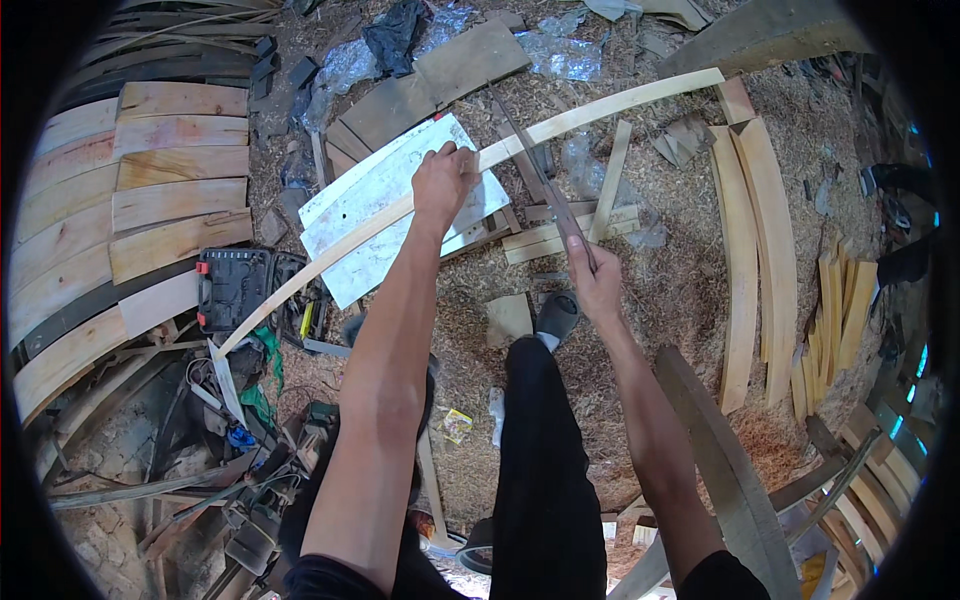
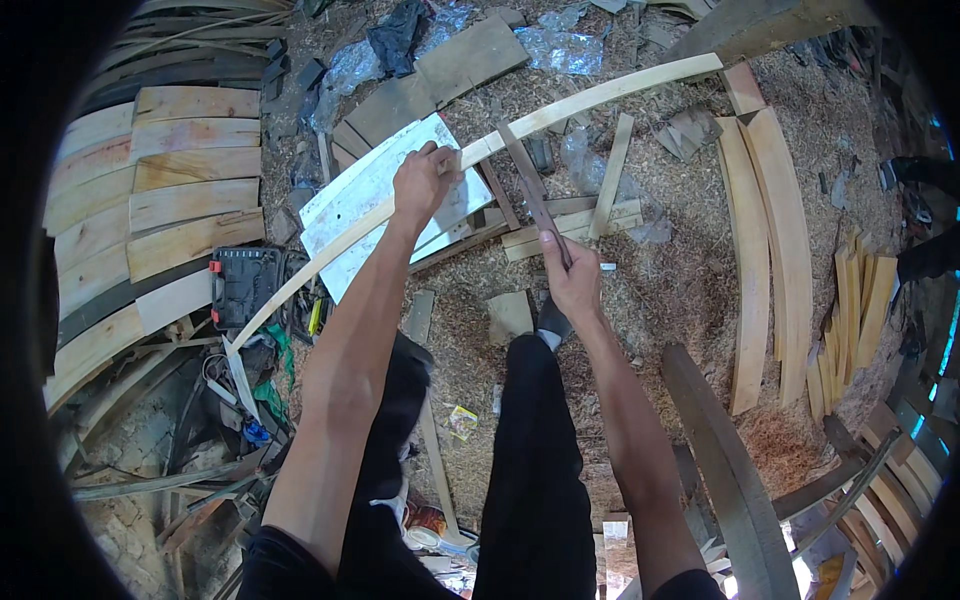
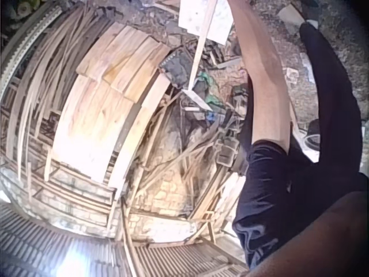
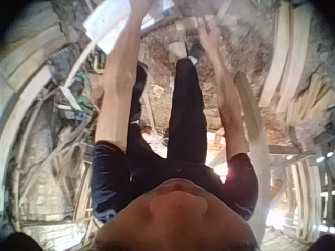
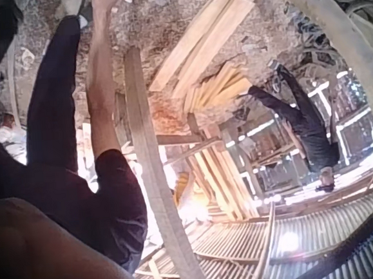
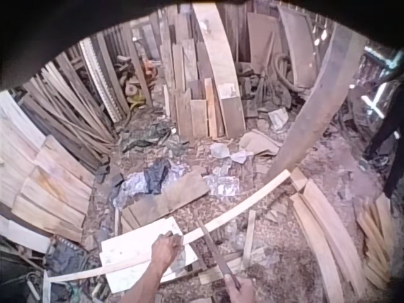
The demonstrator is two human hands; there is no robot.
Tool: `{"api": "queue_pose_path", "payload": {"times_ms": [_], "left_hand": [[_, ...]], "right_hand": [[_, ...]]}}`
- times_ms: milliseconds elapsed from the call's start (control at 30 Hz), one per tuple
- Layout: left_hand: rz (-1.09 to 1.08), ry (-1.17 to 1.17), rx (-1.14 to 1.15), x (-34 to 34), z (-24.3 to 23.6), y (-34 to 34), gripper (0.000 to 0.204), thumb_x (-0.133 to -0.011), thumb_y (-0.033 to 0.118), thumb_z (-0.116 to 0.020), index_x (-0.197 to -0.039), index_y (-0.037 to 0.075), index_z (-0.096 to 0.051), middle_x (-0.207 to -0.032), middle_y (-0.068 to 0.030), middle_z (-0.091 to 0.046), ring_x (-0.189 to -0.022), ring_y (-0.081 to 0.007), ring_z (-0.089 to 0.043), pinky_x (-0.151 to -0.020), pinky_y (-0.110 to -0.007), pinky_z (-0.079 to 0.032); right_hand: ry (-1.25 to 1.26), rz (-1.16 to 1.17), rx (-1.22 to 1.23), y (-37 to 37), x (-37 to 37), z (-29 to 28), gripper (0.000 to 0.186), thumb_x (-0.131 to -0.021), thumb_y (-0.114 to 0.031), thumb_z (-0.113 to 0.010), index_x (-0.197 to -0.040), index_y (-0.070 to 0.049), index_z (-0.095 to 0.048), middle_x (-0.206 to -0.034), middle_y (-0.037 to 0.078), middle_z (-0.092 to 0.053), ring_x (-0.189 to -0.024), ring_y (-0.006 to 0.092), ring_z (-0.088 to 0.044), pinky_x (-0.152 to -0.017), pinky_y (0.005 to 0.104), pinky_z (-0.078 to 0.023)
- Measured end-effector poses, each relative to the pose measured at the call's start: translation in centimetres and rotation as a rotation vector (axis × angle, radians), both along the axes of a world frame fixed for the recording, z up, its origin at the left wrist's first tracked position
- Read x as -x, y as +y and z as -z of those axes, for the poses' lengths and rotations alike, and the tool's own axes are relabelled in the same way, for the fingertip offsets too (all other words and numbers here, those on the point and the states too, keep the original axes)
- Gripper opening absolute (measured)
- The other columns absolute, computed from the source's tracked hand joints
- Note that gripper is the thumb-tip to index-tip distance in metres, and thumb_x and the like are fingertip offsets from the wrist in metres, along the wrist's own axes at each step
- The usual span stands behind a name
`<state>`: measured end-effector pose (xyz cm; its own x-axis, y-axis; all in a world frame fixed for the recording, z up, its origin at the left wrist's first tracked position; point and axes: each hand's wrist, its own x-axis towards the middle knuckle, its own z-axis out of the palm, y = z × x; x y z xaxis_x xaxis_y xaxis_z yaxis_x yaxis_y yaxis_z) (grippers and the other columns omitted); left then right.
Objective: Sawing a thin strip of wood on a block in a workshop.
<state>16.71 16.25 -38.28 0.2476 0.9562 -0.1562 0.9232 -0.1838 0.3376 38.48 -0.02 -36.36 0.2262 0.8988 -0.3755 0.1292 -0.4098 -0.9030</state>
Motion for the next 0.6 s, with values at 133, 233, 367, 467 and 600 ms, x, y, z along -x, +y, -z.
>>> {"api": "queue_pose_path", "payload": {"times_ms": [133, 233, 367, 467, 600], "left_hand": [[-0.013, -0.035, -0.006, 0.1, -0.1, -0.2, 0.031, -0.073, 0.025, -0.078, -0.101, 0.014, -0.07, -0.095, -0.0049, -0.063, -0.09, -0.0298, -0.06, -0.078, -0.043, -0.051], [-0.01, -0.032, -0.001, 0.0, -0.2, -0.2, 0.032, -0.073, 0.025, -0.078, -0.101, 0.013, -0.069, -0.095, -0.0048, -0.063, -0.09, -0.0296, -0.06, -0.078, -0.043, -0.051], [0.002, -0.03, -0.022, 0.8, -0.2, -0.1, 0.026, -0.073, 0.023, -0.078, -0.096, 0.013, -0.068, -0.097, -0.0042, -0.062, -0.091, -0.0293, -0.06, -0.073, -0.044, -0.054], [0.027, -0.049, 0.128, 0.3, -0.8, 0.7, 0.031, -0.075, 0.029, -0.077, -0.101, 0.014, -0.069, -0.099, -0.0052, -0.061, -0.094, -0.0289, -0.059, -0.081, -0.044, -0.052], [-0.011, -0.159, 0.003, -0.3, 0.9, 1.6, 0.038, -0.08, 0.04, -0.073, -0.107, 0.014, -0.069, -0.111, -0.0099, -0.061, -0.11, -0.0315, -0.054, -0.101, -0.048, -0.042]], "right_hand": [[-0.003, -0.021, -0.005, 0.1, 0.2, -0.3, 0.051, -0.099, -0.038, -0.057, -0.062, -0.002, -0.054, -0.051, -0.003, -0.041, -0.05, 0.007, -0.037, -0.047, 0.0302, -0.029], [0.031, -0.03, 0.037, 0.0, -0.1, -0.2, 0.052, -0.099, -0.036, -0.056, -0.059, -0.003, -0.052, -0.051, -0.003, -0.041, -0.049, 0.0071, -0.037, -0.047, 0.0302, -0.029], [0.017, -0.062, 0.078, 0.1, 0.6, -0.5, 0.052, -0.099, -0.034, -0.055, -0.058, -0.004, -0.049, -0.051, -0.003, -0.042, -0.049, 0.0068, -0.037, -0.047, 0.03, -0.029], [0.049, 0.004, 0.088, -0.1, 0.6, -0.3, 0.052, -0.1, -0.033, -0.055, -0.057, -0.004, -0.049, -0.052, -0.004, -0.043, -0.05, 0.0065, -0.037, -0.047, 0.0297, -0.029], [0.094, 0.024, 0.1, 0.1, 1.1, 0.9, 0.05, -0.1, -0.032, -0.055, -0.058, -0.005, -0.049, -0.053, -0.005, -0.042, -0.05, 0.0056, -0.036, -0.047, 0.0283, -0.029]]}}
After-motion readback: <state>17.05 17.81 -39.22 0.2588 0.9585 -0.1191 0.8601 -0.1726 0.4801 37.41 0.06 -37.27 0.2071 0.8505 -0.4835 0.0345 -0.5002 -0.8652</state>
